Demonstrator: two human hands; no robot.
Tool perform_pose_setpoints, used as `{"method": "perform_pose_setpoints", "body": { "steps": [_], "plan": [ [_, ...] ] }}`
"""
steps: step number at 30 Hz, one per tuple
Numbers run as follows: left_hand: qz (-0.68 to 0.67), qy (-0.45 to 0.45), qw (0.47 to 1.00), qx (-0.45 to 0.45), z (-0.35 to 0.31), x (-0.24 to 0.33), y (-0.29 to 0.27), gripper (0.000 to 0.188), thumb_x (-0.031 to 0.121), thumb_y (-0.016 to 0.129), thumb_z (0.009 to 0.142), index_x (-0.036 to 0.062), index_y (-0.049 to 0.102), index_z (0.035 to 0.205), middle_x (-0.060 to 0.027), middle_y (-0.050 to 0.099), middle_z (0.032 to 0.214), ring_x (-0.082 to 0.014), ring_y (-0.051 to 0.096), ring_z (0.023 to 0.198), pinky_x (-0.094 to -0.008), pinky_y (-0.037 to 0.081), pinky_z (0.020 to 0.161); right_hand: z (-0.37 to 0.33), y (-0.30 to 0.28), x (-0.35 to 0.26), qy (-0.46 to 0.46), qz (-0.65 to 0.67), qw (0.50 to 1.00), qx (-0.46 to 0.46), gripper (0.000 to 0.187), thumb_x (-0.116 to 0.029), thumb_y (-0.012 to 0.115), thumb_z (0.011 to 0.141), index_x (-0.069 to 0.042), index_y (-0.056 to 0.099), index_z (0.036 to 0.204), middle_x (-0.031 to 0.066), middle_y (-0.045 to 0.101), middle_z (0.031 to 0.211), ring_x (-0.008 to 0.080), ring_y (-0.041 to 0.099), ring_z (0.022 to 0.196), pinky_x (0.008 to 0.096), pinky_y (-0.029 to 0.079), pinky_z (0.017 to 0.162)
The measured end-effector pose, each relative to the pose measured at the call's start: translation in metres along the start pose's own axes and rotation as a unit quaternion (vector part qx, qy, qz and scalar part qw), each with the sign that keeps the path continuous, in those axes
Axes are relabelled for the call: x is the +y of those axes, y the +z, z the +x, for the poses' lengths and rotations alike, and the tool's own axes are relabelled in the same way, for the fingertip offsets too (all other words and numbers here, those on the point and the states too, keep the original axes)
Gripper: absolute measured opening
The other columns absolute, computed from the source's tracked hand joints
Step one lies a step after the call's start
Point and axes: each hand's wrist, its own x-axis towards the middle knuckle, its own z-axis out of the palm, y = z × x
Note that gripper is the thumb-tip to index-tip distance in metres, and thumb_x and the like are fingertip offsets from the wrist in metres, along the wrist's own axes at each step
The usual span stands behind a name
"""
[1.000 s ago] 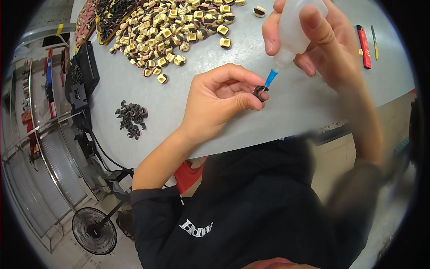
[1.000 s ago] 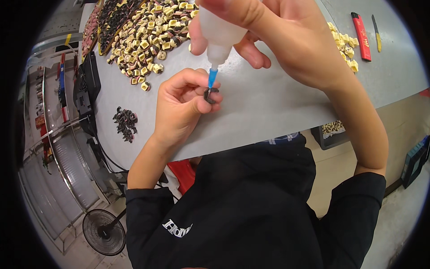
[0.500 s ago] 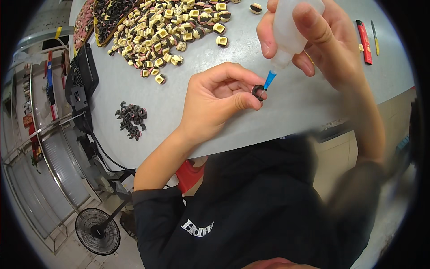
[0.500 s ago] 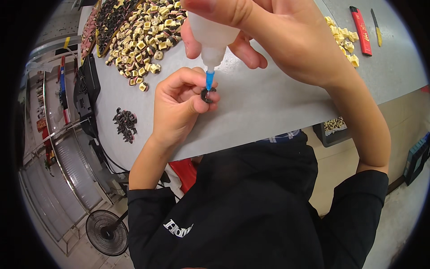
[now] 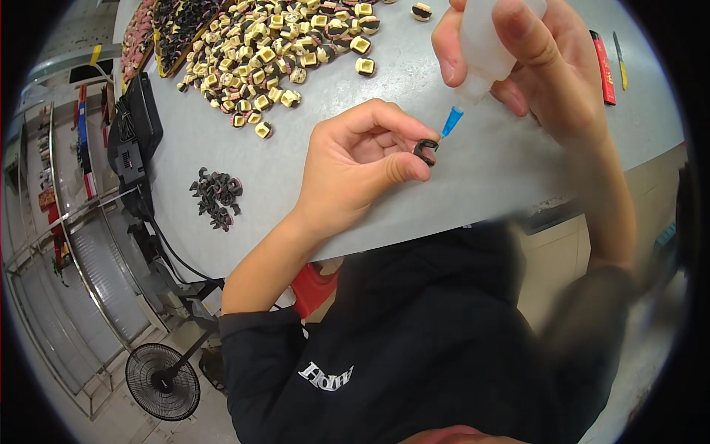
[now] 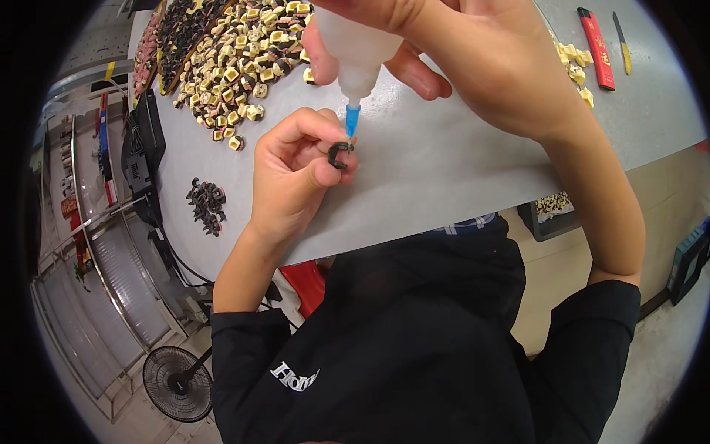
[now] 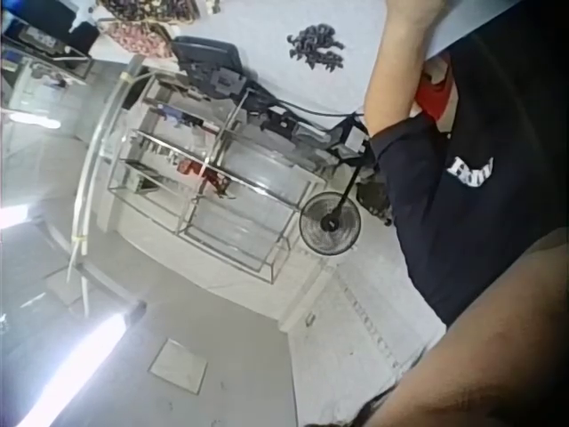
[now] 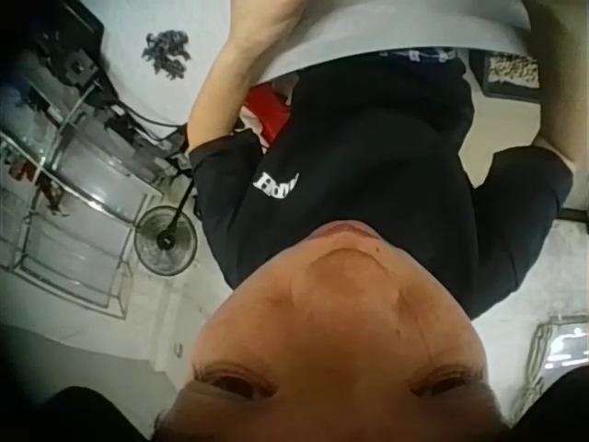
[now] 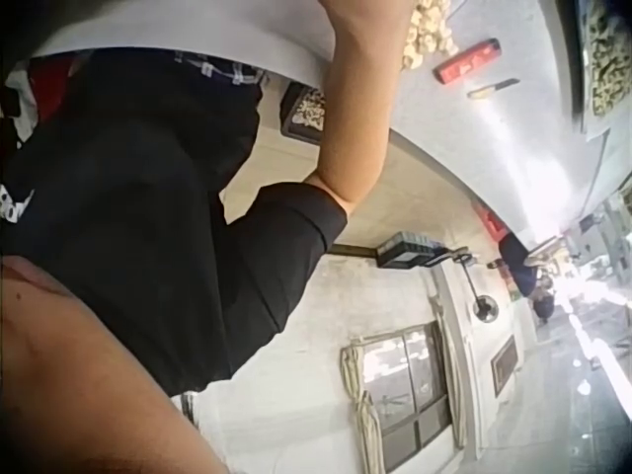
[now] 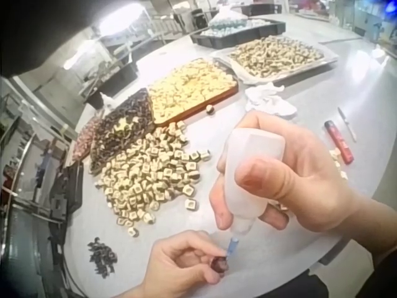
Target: Apply glue to small black components and attach them into gold-colored toy parts at a workshop table.
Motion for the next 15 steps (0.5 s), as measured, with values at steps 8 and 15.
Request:
{"method": "perform_pose_setpoints", "body": {
  "steps": [8, 15],
  "plan": [
    [0.004, 0.004, 1.000, -0.006, 0.0001, -0.0007, -0.0005, 0.025, -0.001, 0.071, 0.077, -0.0046, 0.059, 0.098, -0.0066, 0.058, 0.091, -0.0112, 0.058, 0.084, -0.0243, 0.050, 0.077, -0.0003, 0.0022, -0.0001, 0.004, -0.010, 1.000, 0.009, 0.034, -0.034, 0.052, 0.093, -0.002, 0.045, 0.097, 0.0159, 0.064, 0.074, 0.0049, 0.039, 0.040, 0.0168, 0.030, 0.038],
    [0.009, 0.004, 1.000, 0.001, 0.0002, -0.0011, 0.0001, 0.025, -0.001, 0.071, 0.076, -0.0046, 0.059, 0.098, -0.0063, 0.058, 0.091, -0.0102, 0.057, 0.082, -0.0239, 0.049, 0.077, 0.0001, 0.0014, 0.0031, -0.007, -0.011, 1.000, 0.010, 0.033, -0.034, 0.052, 0.093, -0.002, 0.045, 0.098, 0.0155, 0.064, 0.074, 0.0047, 0.039, 0.040, 0.0164, 0.030, 0.038]
  ]
}}
